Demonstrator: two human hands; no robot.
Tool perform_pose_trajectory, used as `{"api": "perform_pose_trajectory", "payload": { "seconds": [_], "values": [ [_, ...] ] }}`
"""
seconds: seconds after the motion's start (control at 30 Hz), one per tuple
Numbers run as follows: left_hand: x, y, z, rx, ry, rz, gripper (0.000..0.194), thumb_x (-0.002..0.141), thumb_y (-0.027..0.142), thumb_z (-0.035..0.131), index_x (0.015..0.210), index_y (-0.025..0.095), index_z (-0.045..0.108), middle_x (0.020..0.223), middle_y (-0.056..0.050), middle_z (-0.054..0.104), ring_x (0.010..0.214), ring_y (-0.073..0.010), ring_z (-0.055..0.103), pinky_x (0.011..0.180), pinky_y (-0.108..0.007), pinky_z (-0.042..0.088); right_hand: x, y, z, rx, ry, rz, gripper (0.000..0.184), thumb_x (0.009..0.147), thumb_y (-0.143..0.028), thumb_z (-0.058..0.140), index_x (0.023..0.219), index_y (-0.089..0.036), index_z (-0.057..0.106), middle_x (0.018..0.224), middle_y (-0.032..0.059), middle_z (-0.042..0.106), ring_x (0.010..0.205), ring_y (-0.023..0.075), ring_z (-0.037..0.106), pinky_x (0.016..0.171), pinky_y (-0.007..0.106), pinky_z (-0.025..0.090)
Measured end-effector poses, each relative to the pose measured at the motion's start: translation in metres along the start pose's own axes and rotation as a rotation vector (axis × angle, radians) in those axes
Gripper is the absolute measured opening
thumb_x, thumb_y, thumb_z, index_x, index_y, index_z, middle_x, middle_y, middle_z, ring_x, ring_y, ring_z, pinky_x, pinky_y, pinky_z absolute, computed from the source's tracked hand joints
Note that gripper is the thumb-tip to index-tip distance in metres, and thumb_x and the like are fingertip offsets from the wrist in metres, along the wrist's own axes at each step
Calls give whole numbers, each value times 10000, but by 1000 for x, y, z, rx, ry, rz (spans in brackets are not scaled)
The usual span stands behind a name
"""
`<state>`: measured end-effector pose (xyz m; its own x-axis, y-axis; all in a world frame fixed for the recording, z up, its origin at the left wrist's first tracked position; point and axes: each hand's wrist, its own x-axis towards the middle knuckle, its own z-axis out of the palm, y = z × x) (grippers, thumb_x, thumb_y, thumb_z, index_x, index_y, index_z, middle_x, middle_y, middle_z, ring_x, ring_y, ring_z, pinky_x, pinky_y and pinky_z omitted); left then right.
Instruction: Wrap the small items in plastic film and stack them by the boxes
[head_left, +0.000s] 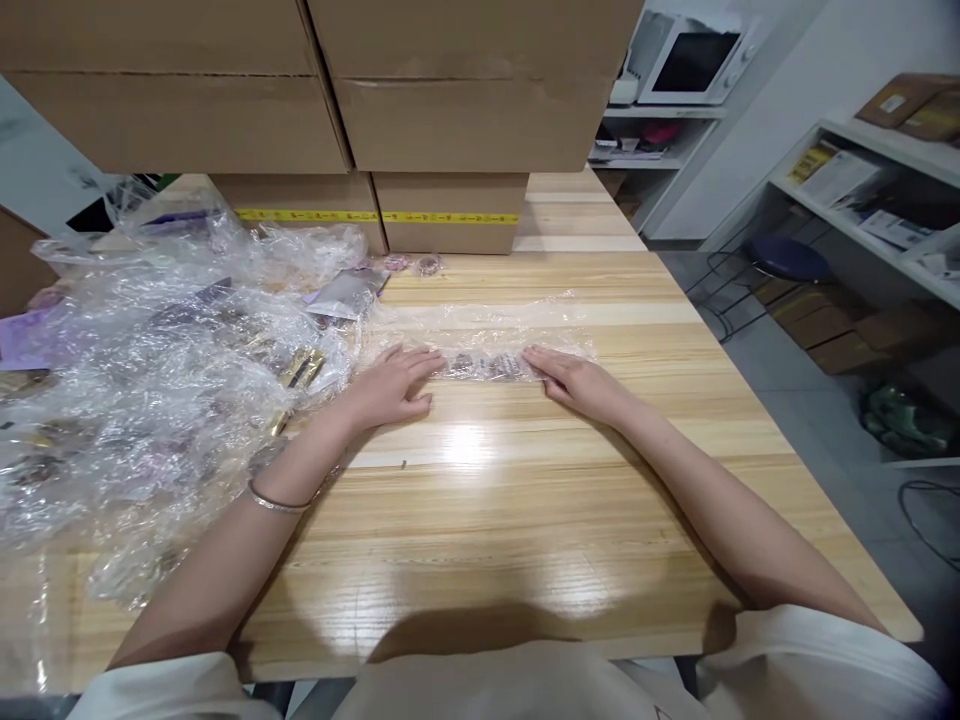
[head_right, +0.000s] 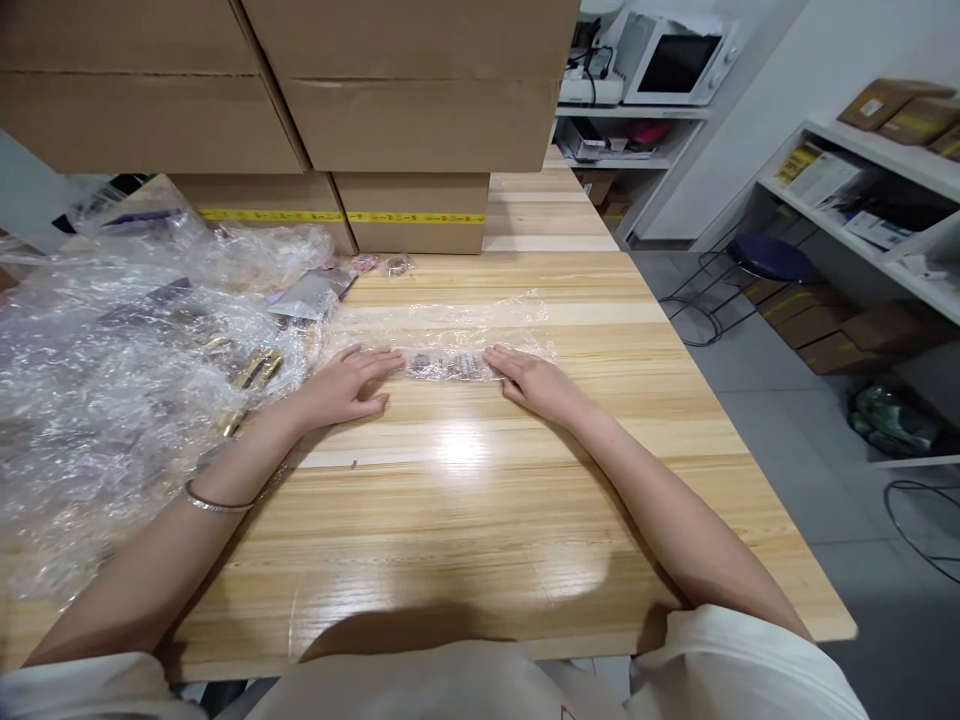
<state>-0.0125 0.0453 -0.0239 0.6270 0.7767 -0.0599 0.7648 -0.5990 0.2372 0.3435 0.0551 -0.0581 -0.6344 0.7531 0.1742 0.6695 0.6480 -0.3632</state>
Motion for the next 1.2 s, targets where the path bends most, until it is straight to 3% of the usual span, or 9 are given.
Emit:
{"api": "perform_pose_trajectory", "payload": {
  "seconds": [0.1, 0.33, 0.47, 0.57, 0.73, 0.83, 0.97, 1.07, 1.2],
  "values": [
    [-4, -13, -3, -21, -20, -16, 598, 930, 434, 474, 1502, 277, 394, 1570, -34, 393, 1474, -237, 313, 1224, -534, 62, 0, 10, -6, 72, -37, 16, 490, 993, -252, 382, 1467, -184, 485, 1516, 75, 455, 1426, 218, 393, 1200, 443, 313],
    [-8, -38, -4, -172, 94, 6, 466, 954, 385, 419, 1344, 209, 605, 1458, -68, 543, 1378, -219, 470, 1182, -399, 291, -2, 11, -37, 370, -196, 205, 519, 1000, -532, 409, 1422, -262, 545, 1535, 15, 418, 1444, 252, 360, 1222, 470, 228],
    [-11, -31, -14, -476, 86, -126, 457, 945, 552, 470, 1116, 210, 721, 1177, -58, 724, 1062, -228, 666, 935, -316, 499, -7, 9, -60, 511, -267, 346, 580, 920, -647, 491, 1241, -212, 701, 1396, 57, 597, 1305, 297, 538, 1132, 435, 373],
    [-9, -23, -16, -545, 138, -213, 447, 946, 558, 463, 924, 183, 707, 882, -36, 737, 785, -186, 656, 721, -269, 493, -9, 10, -67, 527, -223, 415, 584, 870, -699, 514, 1034, -197, 763, 1155, 65, 739, 1094, 294, 651, 954, 392, 487],
    [3, -10, -2, -233, 254, -332, 299, 965, 390, 429, 982, 199, 657, 870, -50, 708, 782, -218, 645, 732, -312, 467, -7, 20, -53, 131, -162, 612, 536, 886, -672, 479, 713, -200, 667, 684, 51, 687, 703, 235, 632, 635, 326, 433],
    [6, 0, 6, 8, 358, -403, 320, 959, 331, 447, 1186, 173, 609, 1099, -135, 677, 923, -274, 659, 788, -372, 493, -5, 19, -45, -278, -21, 681, 422, 887, -582, 525, 822, -194, 677, 719, 85, 685, 726, 273, 625, 640, 348, 403],
    [2, 11, 4, 185, 477, -85, 402, 942, 340, 491, 1267, 121, 579, 1329, -213, 565, 1158, -314, 583, 980, -460, 458, -3, 0, -43, -477, 269, 347, 427, 929, -420, 470, 1152, -101, 646, 1088, 204, 689, 1010, 342, 619, 834, 434, 437],
    [0, 12, 4, 146, 275, 174, 427, 929, 324, 494, 1317, 162, 566, 1403, -155, 552, 1294, -287, 510, 1088, -446, 402, -5, -14, -39, -300, 58, 48, 491, 901, -390, 511, 1320, -146, 587, 1262, 146, 663, 1117, 310, 614, 908, 409, 468],
    [3, 3, 8, 100, 151, 83, 422, 951, 240, 392, 1324, 191, 586, 1378, -94, 606, 1294, -248, 535, 1153, -445, 345, -8, -18, -25, -319, -64, 131, 476, 883, -197, 459, 1341, -212, 589, 1242, 91, 695, 960, 265, 694, 778, 361, 511]
  ]
}}
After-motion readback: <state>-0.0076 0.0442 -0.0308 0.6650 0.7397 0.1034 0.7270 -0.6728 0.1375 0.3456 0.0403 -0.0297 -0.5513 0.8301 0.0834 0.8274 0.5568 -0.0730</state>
